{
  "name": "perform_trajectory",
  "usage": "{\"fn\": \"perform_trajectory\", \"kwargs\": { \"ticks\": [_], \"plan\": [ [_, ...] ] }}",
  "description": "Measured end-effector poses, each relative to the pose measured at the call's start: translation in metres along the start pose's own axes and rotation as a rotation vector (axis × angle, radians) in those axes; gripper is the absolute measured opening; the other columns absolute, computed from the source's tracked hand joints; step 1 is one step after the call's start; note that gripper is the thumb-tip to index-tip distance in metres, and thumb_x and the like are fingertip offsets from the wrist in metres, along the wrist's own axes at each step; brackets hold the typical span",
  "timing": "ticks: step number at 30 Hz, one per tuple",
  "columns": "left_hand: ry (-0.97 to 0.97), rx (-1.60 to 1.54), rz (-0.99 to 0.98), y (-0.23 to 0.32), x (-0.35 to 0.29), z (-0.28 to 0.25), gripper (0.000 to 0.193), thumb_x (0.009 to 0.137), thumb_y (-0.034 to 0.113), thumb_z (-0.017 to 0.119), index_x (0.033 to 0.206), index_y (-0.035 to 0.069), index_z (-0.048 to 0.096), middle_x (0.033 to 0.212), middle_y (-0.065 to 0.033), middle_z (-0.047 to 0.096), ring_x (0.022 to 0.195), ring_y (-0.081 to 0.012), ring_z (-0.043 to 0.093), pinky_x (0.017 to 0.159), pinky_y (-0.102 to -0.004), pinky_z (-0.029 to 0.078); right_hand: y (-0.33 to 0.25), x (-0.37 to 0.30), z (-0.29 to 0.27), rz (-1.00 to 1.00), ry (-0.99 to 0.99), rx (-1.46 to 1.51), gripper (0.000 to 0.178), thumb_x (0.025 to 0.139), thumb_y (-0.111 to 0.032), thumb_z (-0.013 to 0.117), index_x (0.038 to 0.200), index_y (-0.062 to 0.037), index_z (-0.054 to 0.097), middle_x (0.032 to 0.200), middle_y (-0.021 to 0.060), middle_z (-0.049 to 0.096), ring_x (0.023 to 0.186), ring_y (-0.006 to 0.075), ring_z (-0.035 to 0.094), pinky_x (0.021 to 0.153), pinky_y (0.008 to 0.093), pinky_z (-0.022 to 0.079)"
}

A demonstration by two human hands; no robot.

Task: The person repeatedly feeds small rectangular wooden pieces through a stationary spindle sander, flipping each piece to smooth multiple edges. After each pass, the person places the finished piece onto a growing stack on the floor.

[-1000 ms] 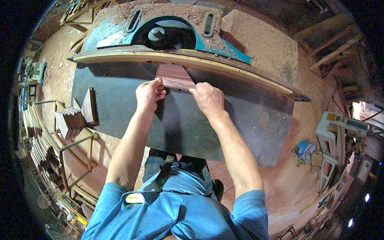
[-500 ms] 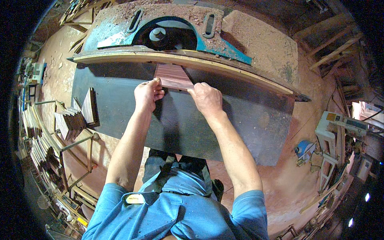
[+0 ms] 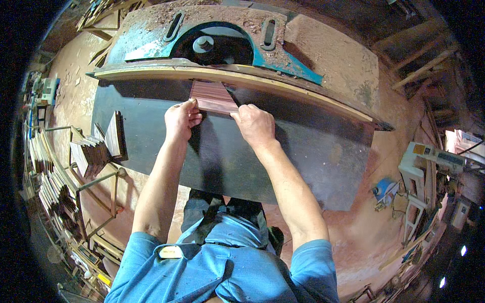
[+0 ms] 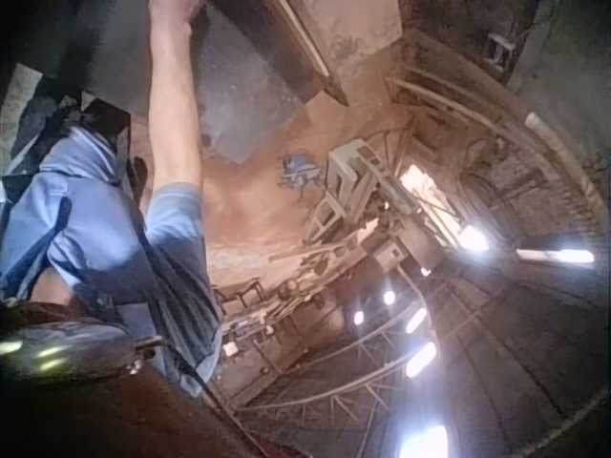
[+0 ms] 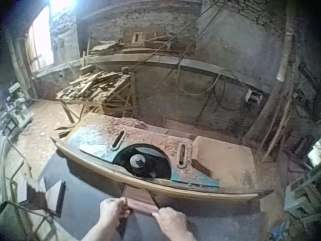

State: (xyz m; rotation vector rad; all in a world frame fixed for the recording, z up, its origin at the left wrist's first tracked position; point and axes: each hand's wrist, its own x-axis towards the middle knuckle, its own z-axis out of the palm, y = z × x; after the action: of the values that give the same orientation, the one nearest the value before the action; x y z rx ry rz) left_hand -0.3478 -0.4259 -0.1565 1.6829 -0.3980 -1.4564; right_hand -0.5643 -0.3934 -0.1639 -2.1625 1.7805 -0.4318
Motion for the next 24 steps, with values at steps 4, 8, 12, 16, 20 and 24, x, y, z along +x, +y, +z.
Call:
{"fn": "perform_trajectory", "kwargs": {
  "ticks": [4, 8, 12, 16, 20, 24],
  "plan": [
    [-0.001, 0.007, 0.014, 0.000, 0.005, -0.007, 0.015, 0.090, 0.017, 0.071, 0.087, 0.004, 0.064, 0.075, -0.0060, 0.064, 0.058, -0.0157, 0.063, 0.050, -0.0270, 0.052, -0.008, 0.003, 0.000, 0.000, -0.003, -0.005, 0.029, 0.088, -0.033, 0.071, 0.080, -0.0059, 0.064, 0.080, 0.0117, 0.067, 0.073, 0.0320, 0.069, 0.064, 0.0445, 0.057],
    [-0.008, 0.001, 0.014, 0.003, 0.007, -0.010, 0.015, 0.090, 0.017, 0.071, 0.088, 0.003, 0.064, 0.076, -0.0062, 0.064, 0.057, -0.0156, 0.062, 0.050, -0.0265, 0.053, -0.013, 0.005, 0.000, 0.015, -0.018, 0.018, 0.028, 0.089, -0.032, 0.071, 0.081, -0.0058, 0.064, 0.081, 0.0115, 0.067, 0.074, 0.0316, 0.069, 0.065, 0.0442, 0.057],
    [-0.005, 0.020, 0.030, 0.006, 0.010, -0.017, 0.016, 0.090, 0.017, 0.070, 0.089, 0.003, 0.064, 0.076, -0.0061, 0.064, 0.058, -0.0154, 0.062, 0.050, -0.0265, 0.053, -0.019, 0.008, 0.003, -0.001, -0.017, 0.012, 0.028, 0.089, -0.032, 0.070, 0.082, -0.0056, 0.065, 0.082, 0.0117, 0.067, 0.075, 0.0313, 0.069, 0.065, 0.0437, 0.057],
    [-0.023, 0.003, 0.037, 0.008, 0.010, -0.020, 0.017, 0.090, 0.017, 0.071, 0.089, 0.002, 0.064, 0.076, -0.0062, 0.064, 0.058, -0.0153, 0.063, 0.051, -0.0266, 0.053, -0.023, 0.009, 0.003, 0.025, -0.039, 0.022, 0.029, 0.089, -0.032, 0.070, 0.082, -0.0053, 0.064, 0.082, 0.0122, 0.066, 0.075, 0.0316, 0.069, 0.065, 0.0435, 0.057],
    [-0.035, 0.015, 0.028, 0.009, 0.012, -0.021, 0.017, 0.090, 0.017, 0.071, 0.088, 0.002, 0.064, 0.076, -0.0064, 0.064, 0.058, -0.0152, 0.063, 0.050, -0.0265, 0.053, -0.022, 0.009, 0.005, 0.016, -0.036, 0.010, 0.029, 0.090, -0.033, 0.069, 0.083, -0.0054, 0.064, 0.082, 0.0124, 0.067, 0.075, 0.0320, 0.069, 0.066, 0.0440, 0.057],
    [-0.019, 0.027, 0.017, 0.010, 0.009, -0.020, 0.017, 0.090, 0.017, 0.070, 0.087, 0.002, 0.064, 0.075, -0.0062, 0.064, 0.058, -0.0151, 0.063, 0.050, -0.0264, 0.053, -0.022, 0.008, 0.006, 0.011, -0.028, -0.009, 0.030, 0.091, -0.034, 0.068, 0.083, -0.0056, 0.065, 0.083, 0.0122, 0.067, 0.076, 0.0327, 0.069, 0.066, 0.0444, 0.057]
  ]
}}
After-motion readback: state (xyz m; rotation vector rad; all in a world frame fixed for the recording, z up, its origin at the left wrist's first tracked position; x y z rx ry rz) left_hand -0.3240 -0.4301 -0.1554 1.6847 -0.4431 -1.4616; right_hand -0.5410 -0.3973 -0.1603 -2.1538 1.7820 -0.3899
